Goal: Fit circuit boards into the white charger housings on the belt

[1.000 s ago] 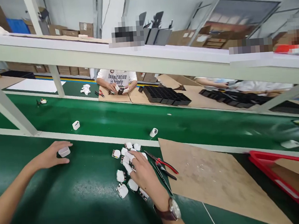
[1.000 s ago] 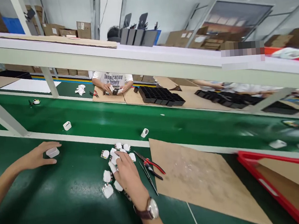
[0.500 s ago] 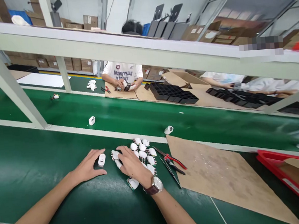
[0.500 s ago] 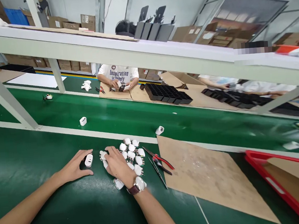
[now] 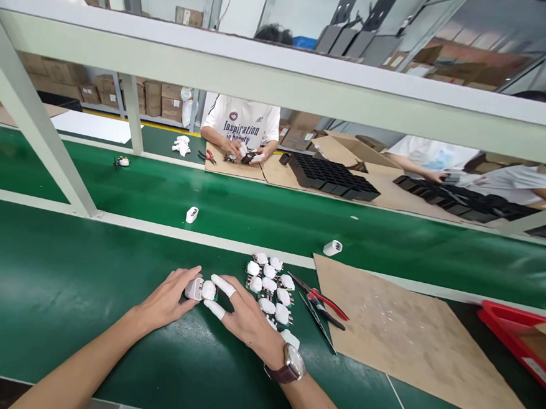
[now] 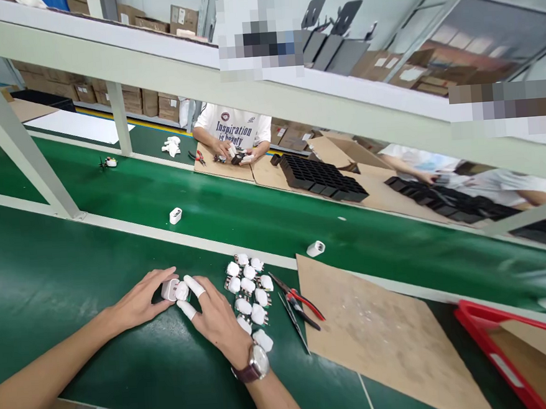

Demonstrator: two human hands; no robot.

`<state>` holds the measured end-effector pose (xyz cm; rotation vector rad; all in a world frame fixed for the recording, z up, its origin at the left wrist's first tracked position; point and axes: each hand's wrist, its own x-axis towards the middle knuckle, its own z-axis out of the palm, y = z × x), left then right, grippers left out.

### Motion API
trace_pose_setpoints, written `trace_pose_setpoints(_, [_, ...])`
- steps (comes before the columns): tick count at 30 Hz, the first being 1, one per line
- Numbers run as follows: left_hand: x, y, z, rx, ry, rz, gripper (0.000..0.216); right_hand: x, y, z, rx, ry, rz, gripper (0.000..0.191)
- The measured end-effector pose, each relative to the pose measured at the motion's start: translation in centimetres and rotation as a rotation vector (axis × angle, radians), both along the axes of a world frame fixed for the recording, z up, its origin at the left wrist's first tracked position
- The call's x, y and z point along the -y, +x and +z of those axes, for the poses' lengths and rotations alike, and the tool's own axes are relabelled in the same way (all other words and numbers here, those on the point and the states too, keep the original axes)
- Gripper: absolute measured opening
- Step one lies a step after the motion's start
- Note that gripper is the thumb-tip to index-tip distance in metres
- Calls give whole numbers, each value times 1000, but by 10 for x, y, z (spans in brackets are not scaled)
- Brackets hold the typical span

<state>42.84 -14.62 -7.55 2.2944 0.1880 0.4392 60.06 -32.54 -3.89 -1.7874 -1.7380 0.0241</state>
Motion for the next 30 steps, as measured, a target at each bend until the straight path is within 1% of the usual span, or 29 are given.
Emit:
trace_pose_setpoints(7, [1, 0, 2, 24, 27, -1, 75, -1, 2, -6, 95, 9, 53, 63])
trace_pose_setpoints(13, [0, -1, 3, 24, 50, -11, 71, -2, 0, -4, 166, -44, 78, 68])
trace_pose_setpoints(16, [-1, -1, 3, -10, 39, -15, 68, -3, -2, -1, 164, -70, 82, 66])
trace_pose_setpoints(19, [-1, -1, 3, -82, -17, -16, 73, -2, -3, 0, 108, -83, 59, 65])
trace_pose_setpoints(21, [-1, -1, 1, -118, -76, -14, 77, -2, -4, -2, 97, -54, 74, 60])
trace_pose_setpoints(24, [-1, 0, -2, -134, -137, -21, 75, -4, -7, -7, 121, -8, 105, 38])
trace_pose_setpoints(26, [-1, 0, -4, -128, -151, -34, 76, -6, -10, -10, 120, -21, 91, 26])
trace_pose_setpoints(28, [0, 0, -6, -107, -152, -40, 75, -8, -11, -11, 114, -44, 81, 21])
trace_pose_setpoints(30, [1, 0, -7, -55, -125, -32, 66, -9, -9, -11, 109, -41, 82, 19])
